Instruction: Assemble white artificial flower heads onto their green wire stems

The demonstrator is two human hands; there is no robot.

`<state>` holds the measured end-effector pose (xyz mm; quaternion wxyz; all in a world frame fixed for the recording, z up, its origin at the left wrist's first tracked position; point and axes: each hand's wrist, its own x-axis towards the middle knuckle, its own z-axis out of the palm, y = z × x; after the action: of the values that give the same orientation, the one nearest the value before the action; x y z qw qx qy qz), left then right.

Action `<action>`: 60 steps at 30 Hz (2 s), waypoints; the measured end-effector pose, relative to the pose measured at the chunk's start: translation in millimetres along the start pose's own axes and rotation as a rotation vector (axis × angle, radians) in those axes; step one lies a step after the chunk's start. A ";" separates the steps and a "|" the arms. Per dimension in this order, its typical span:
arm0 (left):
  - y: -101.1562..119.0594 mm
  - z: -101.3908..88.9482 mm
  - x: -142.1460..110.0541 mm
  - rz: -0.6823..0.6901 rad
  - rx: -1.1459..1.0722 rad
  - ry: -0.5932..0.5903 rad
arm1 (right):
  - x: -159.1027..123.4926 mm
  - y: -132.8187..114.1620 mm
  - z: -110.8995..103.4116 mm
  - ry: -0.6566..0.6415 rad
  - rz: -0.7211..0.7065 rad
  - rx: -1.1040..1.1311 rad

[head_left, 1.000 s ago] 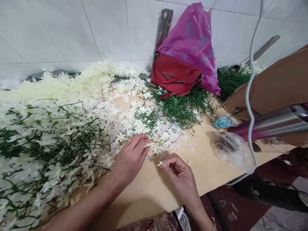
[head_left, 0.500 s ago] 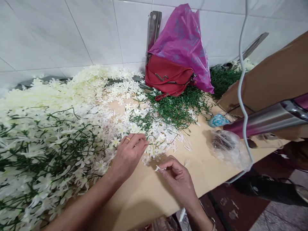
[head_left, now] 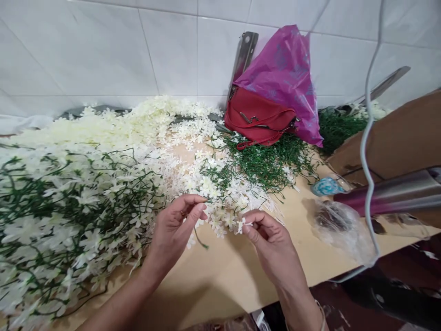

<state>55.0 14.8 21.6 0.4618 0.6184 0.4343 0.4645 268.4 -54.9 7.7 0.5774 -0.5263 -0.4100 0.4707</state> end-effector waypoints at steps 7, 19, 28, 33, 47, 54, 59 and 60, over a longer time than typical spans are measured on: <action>2.8 -2.1 -22.4 -0.097 -0.115 -0.070 | 16.1 -5.3 34.8 -0.113 0.078 0.097; -1.4 -7.3 -22.6 -0.049 -0.041 -0.081 | 16.3 3.7 43.7 -0.179 0.190 0.145; -22.4 -5.2 -26.0 -0.083 -0.033 -0.101 | 24.4 14.6 45.8 -0.201 0.213 0.034; -31.5 -3.5 -28.7 -0.114 -0.036 -0.095 | 26.6 21.6 48.5 -0.217 0.253 0.031; -36.6 -2.7 -30.0 -0.100 -0.050 -0.105 | 28.8 22.8 51.8 -0.263 0.311 0.099; -37.5 -2.0 -28.1 -0.114 -0.077 -0.104 | 34.7 19.3 52.6 -0.293 0.335 0.111; -43.6 1.3 -30.8 -0.129 -0.098 -0.085 | 36.3 18.1 53.1 -0.278 0.377 0.197; -44.6 1.5 -31.3 -0.129 -0.096 -0.086 | 36.3 18.0 53.0 -0.269 0.382 0.211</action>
<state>45.7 -7.0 -27.5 0.5380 0.5856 0.4301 0.4273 223.0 -7.6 -5.2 0.4702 -0.4636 -0.3247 0.6771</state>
